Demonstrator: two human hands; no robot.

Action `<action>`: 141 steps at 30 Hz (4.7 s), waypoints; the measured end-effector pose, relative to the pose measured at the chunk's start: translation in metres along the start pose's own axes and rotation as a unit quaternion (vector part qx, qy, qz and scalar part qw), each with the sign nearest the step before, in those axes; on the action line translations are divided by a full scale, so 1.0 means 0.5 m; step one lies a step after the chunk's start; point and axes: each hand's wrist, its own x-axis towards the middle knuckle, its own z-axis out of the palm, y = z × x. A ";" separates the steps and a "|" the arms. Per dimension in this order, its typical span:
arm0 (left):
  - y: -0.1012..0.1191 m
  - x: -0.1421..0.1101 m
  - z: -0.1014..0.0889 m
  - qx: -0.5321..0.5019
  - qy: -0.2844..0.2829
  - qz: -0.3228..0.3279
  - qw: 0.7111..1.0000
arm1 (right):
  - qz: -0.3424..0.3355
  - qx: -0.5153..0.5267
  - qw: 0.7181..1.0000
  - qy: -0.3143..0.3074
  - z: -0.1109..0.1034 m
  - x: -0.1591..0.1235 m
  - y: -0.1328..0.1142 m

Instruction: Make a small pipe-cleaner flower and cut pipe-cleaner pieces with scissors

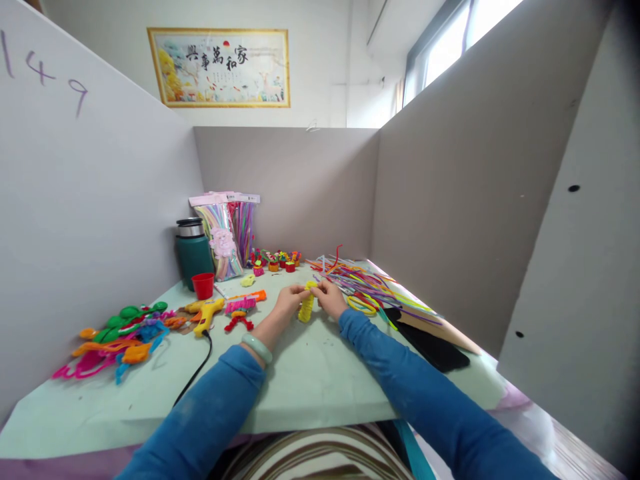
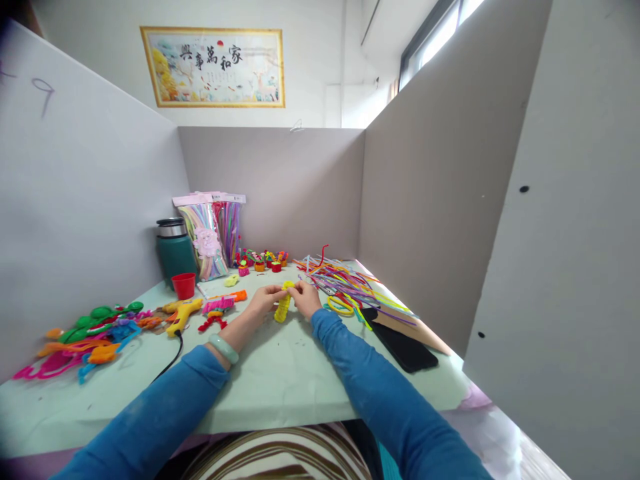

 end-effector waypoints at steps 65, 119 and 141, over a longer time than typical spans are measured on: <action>0.004 -0.009 0.003 -0.052 -0.003 -0.058 0.997 | -0.010 -0.060 0.998 -0.034 0.004 -0.004 0.005; 0.019 -0.023 0.014 -0.018 -0.083 -0.099 0.991 | 0.047 0.087 0.994 -0.048 0.003 -0.005 0.002; 0.016 -0.022 0.016 0.012 -0.079 -0.122 0.989 | 0.151 0.105 0.979 -0.083 0.002 0.000 0.005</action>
